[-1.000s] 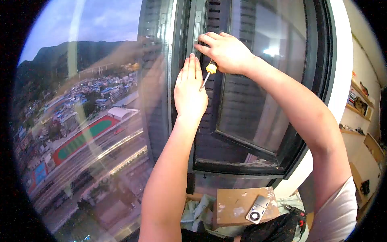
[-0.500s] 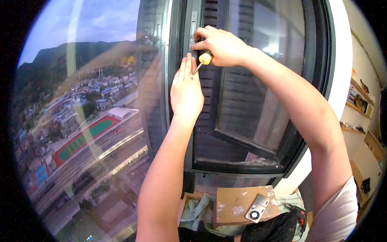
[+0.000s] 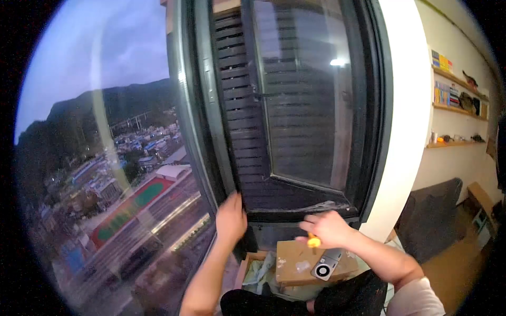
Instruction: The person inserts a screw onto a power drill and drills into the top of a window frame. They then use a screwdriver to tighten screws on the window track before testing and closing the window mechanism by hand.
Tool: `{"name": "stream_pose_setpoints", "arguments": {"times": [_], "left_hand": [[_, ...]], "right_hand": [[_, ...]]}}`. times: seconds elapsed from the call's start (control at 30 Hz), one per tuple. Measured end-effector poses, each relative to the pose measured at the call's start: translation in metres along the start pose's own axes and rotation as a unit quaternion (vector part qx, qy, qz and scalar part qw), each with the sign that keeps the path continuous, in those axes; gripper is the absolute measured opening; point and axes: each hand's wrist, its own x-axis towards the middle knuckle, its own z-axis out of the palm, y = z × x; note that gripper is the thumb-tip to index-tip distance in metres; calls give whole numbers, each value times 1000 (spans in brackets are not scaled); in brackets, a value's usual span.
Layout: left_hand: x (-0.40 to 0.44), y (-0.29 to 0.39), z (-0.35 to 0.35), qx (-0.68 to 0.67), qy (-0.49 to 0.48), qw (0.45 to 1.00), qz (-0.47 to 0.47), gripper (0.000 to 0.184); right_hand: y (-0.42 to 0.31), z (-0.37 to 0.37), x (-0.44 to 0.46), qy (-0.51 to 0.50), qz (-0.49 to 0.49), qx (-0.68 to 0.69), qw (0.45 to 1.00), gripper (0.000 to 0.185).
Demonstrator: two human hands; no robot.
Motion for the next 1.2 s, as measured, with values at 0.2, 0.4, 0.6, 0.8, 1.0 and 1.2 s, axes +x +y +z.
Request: {"name": "stream_pose_setpoints", "arguments": {"times": [0.2,0.4,0.6,0.8,1.0,1.2], "left_hand": [[-219,10,38,-62,-377,911,-158,25],[-284,-28,93,-95,-487,849,-180,31],[-270,-10,87,21,-451,874,-180,28],[-265,10,71,38,-453,879,-141,27],[-274,-3,79,6,-431,886,-168,24],[-276,-4,82,52,-436,889,-127,26]], "right_hand": [[74,104,-215,212,446,210,844,13],[68,192,-340,175,620,226,730,21],[73,211,-356,223,627,350,659,23],[80,210,-351,104,589,343,725,25],[70,202,-341,47,568,306,763,26],[67,199,-333,-24,546,258,796,25]]}}
